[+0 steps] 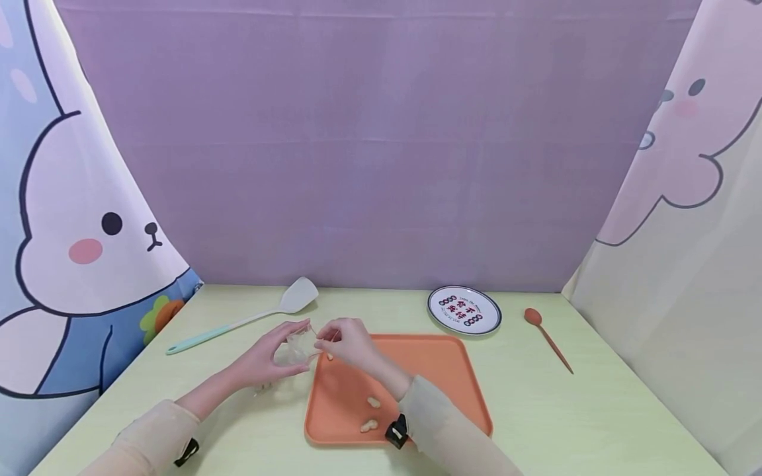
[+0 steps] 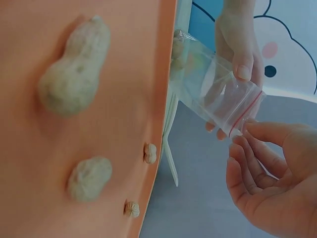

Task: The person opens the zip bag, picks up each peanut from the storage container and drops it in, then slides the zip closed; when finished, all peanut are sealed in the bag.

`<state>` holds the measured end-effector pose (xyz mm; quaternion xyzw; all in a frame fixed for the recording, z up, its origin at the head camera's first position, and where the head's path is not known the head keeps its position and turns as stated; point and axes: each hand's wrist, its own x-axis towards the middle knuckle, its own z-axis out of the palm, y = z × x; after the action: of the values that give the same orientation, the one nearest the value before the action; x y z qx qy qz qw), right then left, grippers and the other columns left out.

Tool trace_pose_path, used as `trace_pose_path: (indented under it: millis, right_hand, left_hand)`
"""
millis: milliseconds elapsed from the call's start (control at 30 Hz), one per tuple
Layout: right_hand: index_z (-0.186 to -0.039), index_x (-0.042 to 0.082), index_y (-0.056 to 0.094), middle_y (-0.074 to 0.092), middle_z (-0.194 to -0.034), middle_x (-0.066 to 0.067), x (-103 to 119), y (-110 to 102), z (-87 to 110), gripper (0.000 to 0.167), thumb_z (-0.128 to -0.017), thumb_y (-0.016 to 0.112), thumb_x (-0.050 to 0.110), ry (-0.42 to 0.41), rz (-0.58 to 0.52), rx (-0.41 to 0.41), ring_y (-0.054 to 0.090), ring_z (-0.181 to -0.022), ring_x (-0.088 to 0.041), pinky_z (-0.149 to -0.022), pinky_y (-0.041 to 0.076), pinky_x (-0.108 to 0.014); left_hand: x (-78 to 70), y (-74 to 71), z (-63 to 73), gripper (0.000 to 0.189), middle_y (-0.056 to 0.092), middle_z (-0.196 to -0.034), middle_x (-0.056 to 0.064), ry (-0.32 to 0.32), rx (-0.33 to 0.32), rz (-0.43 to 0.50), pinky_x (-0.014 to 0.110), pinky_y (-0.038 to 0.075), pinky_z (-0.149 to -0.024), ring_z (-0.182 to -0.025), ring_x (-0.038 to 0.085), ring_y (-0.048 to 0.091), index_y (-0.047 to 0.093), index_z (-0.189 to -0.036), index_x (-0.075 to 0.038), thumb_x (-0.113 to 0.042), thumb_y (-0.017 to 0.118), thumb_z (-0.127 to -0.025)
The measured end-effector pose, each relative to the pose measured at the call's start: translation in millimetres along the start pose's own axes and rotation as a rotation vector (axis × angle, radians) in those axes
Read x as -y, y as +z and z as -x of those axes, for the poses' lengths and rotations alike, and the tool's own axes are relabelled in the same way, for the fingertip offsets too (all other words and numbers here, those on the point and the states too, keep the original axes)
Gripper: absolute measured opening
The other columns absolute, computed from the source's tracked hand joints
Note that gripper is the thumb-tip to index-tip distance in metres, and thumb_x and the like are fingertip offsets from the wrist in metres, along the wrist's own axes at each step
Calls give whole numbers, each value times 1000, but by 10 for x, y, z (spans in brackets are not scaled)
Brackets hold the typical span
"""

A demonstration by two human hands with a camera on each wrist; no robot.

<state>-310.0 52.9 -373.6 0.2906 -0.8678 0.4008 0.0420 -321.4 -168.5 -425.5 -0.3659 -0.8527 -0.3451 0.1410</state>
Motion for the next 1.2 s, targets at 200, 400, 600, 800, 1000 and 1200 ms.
trace_pose_path:
  millis: [200, 400, 600, 800, 1000, 1200]
  right_hand:
    - [-95, 5, 71, 70, -82, -3, -24, -73, 35, 14, -85, 69, 14, -25, -21, -29, 62, -69, -14, -59, 49, -19]
    - [-93, 4, 71, 70, -81, -5, -75, -186, 96, 14, -84, 70, 15, -38, -31, -50, 63, -70, -12, -59, 49, -18]
    - [-90, 7, 71, 69, -79, -2, -144, -335, 244, 12, -84, 70, 16, -38, -2, -69, 62, -70, -12, -63, 52, -22]
    - [-89, 7, 71, 69, -80, -1, -255, -475, 422, 11, -84, 70, 17, -36, 29, -65, 61, -70, -8, -64, 53, -22]
    - [-91, 7, 70, 69, -84, -2, -378, -630, 648, 13, -86, 68, 18, -22, 21, -12, 61, -74, -7, -69, 53, -23]
    - [-94, 5, 69, 69, -86, -1, -517, -750, 871, 18, -85, 69, 20, -21, 50, 36, 61, -77, -5, -73, 54, -24]
  left_hand:
    - [-1, -2, -5, 77, 55, -128, 4, -1, -8, -6, 37, 50, -92, -118, 20, 53, 42, -140, -7, -38, 75, -78]
    - [-5, -2, -7, 77, 55, -128, 4, -7, -9, -7, 38, 50, -93, -119, 20, 52, 42, -140, -6, -37, 76, -78]
    - [-12, -4, -4, 78, 56, -128, 4, -7, -6, -15, 38, 50, -93, -119, 20, 53, 42, -139, -4, -37, 76, -78]
    - [-22, -7, -3, 77, 56, -128, 4, 1, -6, -12, 39, 49, -94, -119, 21, 52, 42, -139, -3, -38, 75, -79]
    - [-24, 0, -8, 75, 56, -127, 6, 19, -11, -15, 38, 50, -93, -118, 21, 53, 43, -139, -6, -38, 75, -79]
    - [-32, -1, -1, 74, 56, -128, 8, 19, -4, -14, 38, 50, -93, -118, 21, 53, 43, -139, -7, -37, 75, -79]
